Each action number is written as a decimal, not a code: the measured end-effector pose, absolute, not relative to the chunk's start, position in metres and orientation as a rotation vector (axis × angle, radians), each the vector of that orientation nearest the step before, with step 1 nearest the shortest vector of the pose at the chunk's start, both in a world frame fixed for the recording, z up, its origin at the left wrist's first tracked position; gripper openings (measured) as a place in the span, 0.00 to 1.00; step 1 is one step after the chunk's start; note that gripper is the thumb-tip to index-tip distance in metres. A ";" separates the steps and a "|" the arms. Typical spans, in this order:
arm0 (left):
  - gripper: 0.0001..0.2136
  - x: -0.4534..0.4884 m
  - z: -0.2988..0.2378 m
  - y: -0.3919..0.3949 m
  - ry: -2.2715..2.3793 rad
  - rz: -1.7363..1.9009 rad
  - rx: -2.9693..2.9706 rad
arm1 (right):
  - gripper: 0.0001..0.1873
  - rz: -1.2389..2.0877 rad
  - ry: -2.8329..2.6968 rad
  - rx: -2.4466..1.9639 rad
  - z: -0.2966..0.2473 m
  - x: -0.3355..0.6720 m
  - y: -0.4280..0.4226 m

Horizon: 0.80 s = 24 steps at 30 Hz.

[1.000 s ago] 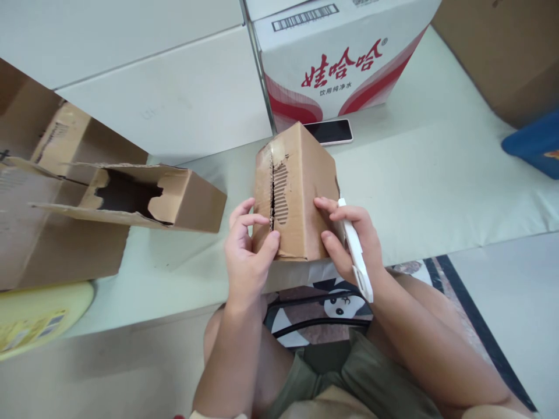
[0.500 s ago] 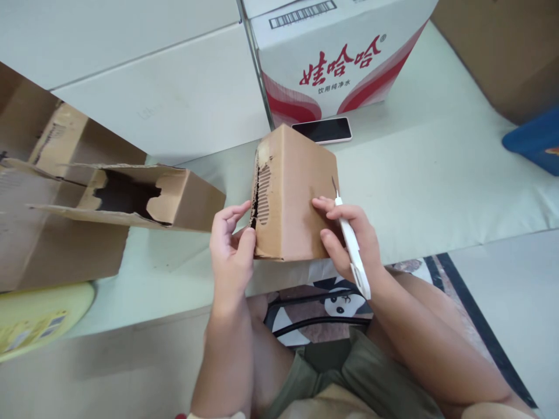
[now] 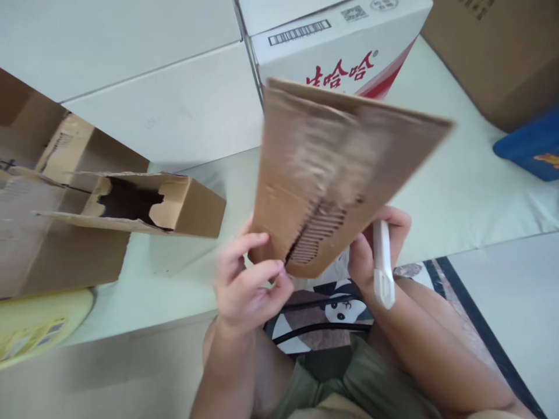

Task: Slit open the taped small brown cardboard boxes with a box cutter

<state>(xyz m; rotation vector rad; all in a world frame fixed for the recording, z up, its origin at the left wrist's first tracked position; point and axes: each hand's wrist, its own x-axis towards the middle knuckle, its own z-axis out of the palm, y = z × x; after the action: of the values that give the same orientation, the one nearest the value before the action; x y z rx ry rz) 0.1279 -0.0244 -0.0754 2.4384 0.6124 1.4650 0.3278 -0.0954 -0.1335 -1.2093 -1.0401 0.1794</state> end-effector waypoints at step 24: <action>0.37 0.135 -0.094 -0.021 0.868 1.341 2.336 | 0.09 -0.062 -0.895 -0.901 -0.070 0.327 -0.097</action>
<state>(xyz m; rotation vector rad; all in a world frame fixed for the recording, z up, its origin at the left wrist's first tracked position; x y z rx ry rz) 0.1353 -0.0210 -0.0937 2.3356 0.8681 1.3413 0.3267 -0.0968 -0.0696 -0.9013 -0.8946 -0.0621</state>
